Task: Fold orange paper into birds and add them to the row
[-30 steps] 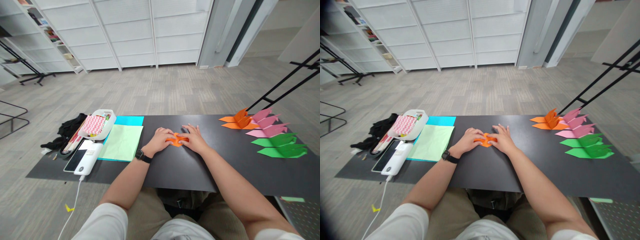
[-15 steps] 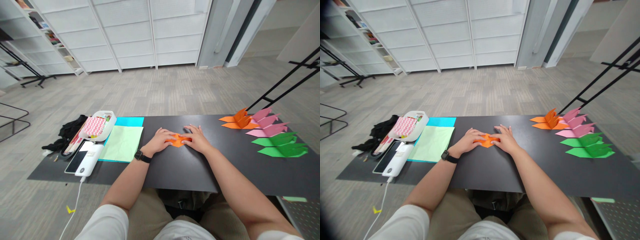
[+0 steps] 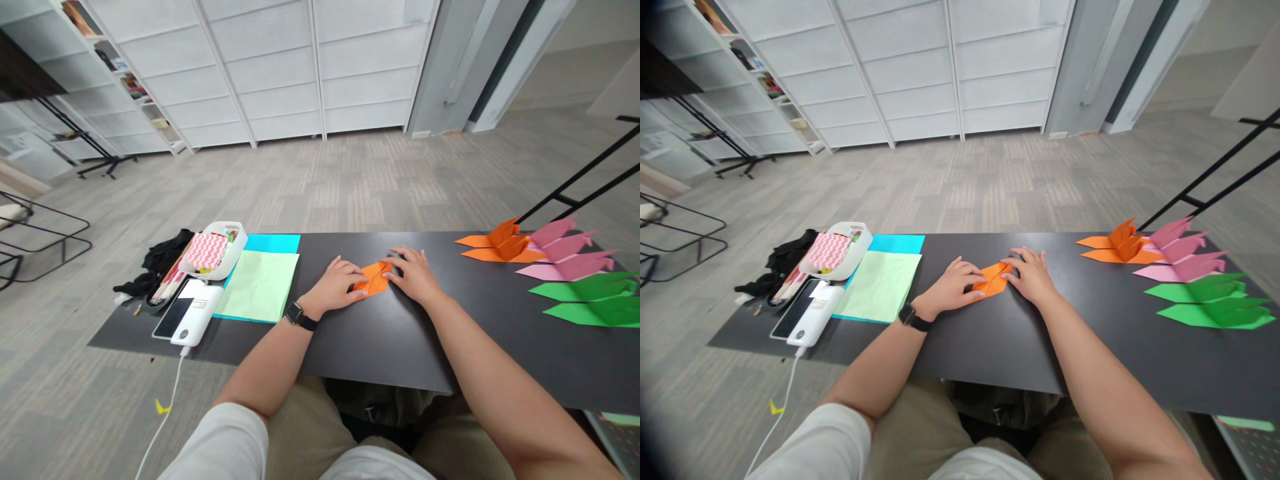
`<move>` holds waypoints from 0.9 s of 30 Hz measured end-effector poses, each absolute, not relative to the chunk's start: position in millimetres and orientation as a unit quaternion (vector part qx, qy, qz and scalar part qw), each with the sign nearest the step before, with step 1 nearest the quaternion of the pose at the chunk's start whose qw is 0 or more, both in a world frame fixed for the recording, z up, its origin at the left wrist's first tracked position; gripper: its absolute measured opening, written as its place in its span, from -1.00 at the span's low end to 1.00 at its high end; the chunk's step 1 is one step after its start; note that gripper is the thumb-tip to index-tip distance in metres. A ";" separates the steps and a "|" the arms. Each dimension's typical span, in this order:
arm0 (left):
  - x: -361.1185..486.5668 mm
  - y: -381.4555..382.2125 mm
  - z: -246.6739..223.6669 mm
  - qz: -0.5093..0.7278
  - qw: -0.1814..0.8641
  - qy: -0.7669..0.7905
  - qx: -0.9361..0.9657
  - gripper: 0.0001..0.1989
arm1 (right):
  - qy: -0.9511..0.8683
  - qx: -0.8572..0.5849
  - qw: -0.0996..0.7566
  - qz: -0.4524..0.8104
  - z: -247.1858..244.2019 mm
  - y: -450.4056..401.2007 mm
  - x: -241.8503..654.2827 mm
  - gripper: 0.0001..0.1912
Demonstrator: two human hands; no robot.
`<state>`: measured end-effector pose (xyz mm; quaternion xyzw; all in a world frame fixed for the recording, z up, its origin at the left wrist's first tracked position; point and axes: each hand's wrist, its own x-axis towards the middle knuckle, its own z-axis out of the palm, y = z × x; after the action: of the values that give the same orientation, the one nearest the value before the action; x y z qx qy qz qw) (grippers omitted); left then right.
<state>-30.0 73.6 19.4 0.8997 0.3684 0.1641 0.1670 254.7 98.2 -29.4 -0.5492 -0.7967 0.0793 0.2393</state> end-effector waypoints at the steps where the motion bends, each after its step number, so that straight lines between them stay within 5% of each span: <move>1: -28.1 72.4 20.2 0.168 0.163 0.366 0.901 -0.68 | -0.791 -0.556 0.244 0.075 -29.2 99.2 255.1 -0.66; 17: -16.9 65.4 19.0 0.156 0.116 0.411 0.890 -0.64 | -0.804 -0.502 0.311 0.067 -8.9 83.4 238.4 -0.77; 27: -14.2 68.4 20.9 0.170 0.121 0.424 0.881 -0.70 | -0.834 -0.496 0.229 0.073 -8.6 79.1 227.0 -0.73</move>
<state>-14.2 68.4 20.9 0.8813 0.4238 0.1704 0.1212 227.0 79.1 -8.6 -0.4961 -0.8342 0.0734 0.2293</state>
